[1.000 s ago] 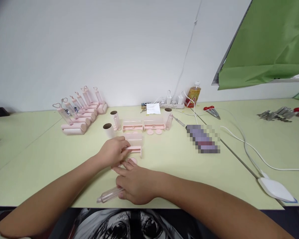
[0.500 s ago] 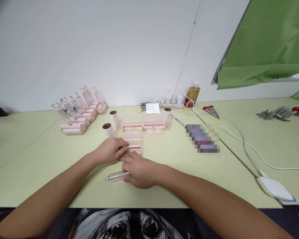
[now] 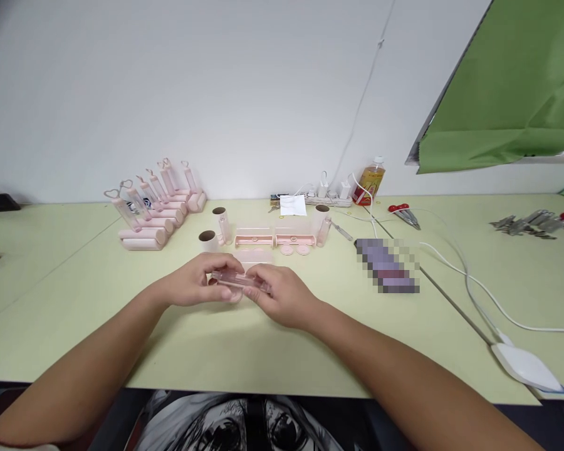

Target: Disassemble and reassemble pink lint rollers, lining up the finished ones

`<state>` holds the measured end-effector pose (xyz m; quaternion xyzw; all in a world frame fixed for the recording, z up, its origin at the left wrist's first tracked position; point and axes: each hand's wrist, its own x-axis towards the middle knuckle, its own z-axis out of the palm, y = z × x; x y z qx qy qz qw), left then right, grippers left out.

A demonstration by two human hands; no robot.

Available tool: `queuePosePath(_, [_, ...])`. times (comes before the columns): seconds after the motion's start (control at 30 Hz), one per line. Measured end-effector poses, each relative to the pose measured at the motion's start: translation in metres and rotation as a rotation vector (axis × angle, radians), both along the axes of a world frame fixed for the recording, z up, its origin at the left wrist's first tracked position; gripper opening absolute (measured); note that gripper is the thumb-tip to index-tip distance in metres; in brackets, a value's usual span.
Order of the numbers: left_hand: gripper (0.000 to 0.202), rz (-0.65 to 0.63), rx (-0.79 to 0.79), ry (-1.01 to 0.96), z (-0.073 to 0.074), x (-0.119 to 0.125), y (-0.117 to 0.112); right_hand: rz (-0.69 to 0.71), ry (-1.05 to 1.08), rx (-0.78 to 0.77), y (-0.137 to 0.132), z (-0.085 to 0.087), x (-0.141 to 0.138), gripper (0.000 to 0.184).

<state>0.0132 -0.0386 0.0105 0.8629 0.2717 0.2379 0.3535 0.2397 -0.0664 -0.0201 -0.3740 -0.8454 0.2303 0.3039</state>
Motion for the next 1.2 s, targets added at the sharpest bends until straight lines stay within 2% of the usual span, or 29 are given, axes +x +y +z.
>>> queuePosePath(0.1, [0.033,0.118,0.073,-0.007,-0.003,0.000,0.001,-0.061,0.186,-0.116,0.004,0.000,0.002,0.023])
queuePosePath(0.2, [0.031,0.275,0.129,-0.102,-0.007,-0.002,0.005,-0.096,0.395,-0.271,0.010,-0.001,0.005,0.028])
queuePosePath(0.3, [0.031,0.399,0.181,-0.185,-0.007,-0.006,0.010,-0.095,0.456,-0.355,0.016,0.001,0.008,0.038])
queuePosePath(0.37, [0.030,0.382,0.192,-0.138,-0.005,-0.009,0.011,-0.085,0.436,-0.369,0.018,0.002,0.010,0.046])
queuePosePath(0.47, [0.028,0.240,0.229,0.070,-0.002,-0.007,0.008,-0.101,0.395,-0.339,0.017,0.000,0.009,0.049])
queuePosePath(0.53, [0.030,0.175,0.320,0.220,-0.002,-0.001,0.003,-0.112,0.371,-0.318,0.015,-0.003,0.006,0.049])
queuePosePath(0.63, [0.030,0.156,0.491,0.386,-0.004,0.013,-0.008,-0.067,0.361,-0.342,0.009,-0.007,0.001,0.047])
queuePosePath(0.73, [0.032,0.151,0.589,0.472,-0.008,0.026,-0.016,0.019,0.357,-0.404,0.004,-0.008,-0.003,0.047])
queuePosePath(0.93, [0.030,0.224,0.586,0.472,-0.015,0.028,-0.015,0.099,0.318,-0.488,0.004,-0.005,-0.004,0.047])
queuePosePath(1.03, [0.031,0.212,0.552,0.445,-0.016,0.026,-0.016,0.092,0.344,-0.533,0.002,-0.005,-0.003,0.042])
queuePosePath(1.2, [0.028,0.174,0.418,0.266,-0.016,0.027,-0.023,0.178,0.369,-0.490,-0.003,0.001,0.001,0.039])
